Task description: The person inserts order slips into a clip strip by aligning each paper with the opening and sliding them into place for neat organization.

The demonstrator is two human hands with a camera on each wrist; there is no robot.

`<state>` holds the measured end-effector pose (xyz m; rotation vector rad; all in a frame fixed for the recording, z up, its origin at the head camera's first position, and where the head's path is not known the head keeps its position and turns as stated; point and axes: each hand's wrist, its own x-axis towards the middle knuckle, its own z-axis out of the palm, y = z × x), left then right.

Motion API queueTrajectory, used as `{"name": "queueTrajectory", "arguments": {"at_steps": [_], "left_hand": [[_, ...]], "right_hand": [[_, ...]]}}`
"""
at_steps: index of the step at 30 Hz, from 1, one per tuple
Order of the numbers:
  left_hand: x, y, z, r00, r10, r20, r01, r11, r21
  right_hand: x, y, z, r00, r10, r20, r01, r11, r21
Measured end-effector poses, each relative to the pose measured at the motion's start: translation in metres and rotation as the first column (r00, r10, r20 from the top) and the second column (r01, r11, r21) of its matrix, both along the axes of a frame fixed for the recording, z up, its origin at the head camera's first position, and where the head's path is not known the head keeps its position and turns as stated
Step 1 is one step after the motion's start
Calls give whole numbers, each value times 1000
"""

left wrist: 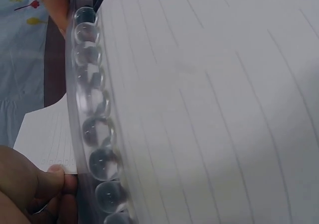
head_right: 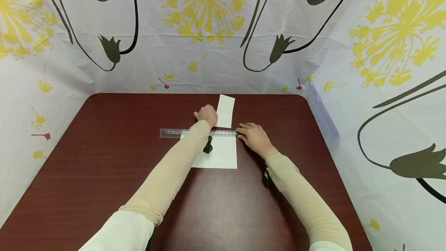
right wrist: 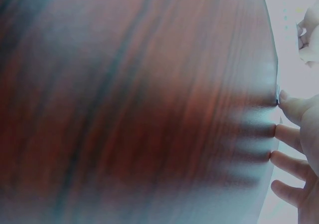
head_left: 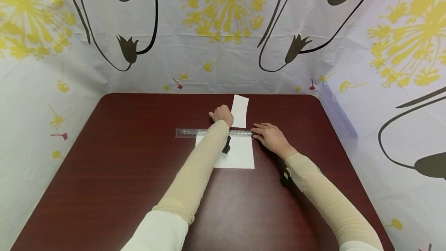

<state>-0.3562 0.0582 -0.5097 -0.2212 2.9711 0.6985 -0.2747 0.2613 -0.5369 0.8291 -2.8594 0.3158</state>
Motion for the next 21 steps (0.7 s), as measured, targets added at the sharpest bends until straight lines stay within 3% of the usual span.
{"name": "queueTrajectory", "arguments": {"at_steps": [5,12,16,21], "left_hand": [[-2,-5,9,1000,-11,30,9,998,59],[-1,-14,26,999,-41,-13,43,980,196],[4,-19,36,999,-41,-21,44,977,210],[4,-26,40,999,-36,-2,36,980,197]], "right_hand": [[0,0,0,1000,-4,5,4,1000,-1],[0,0,0,1000,-6,0,6,1000,-3],[0,0,0,1000,2,-3,-2,1000,-5],[0,0,1,1000,1,9,-1,1000,5]]}}
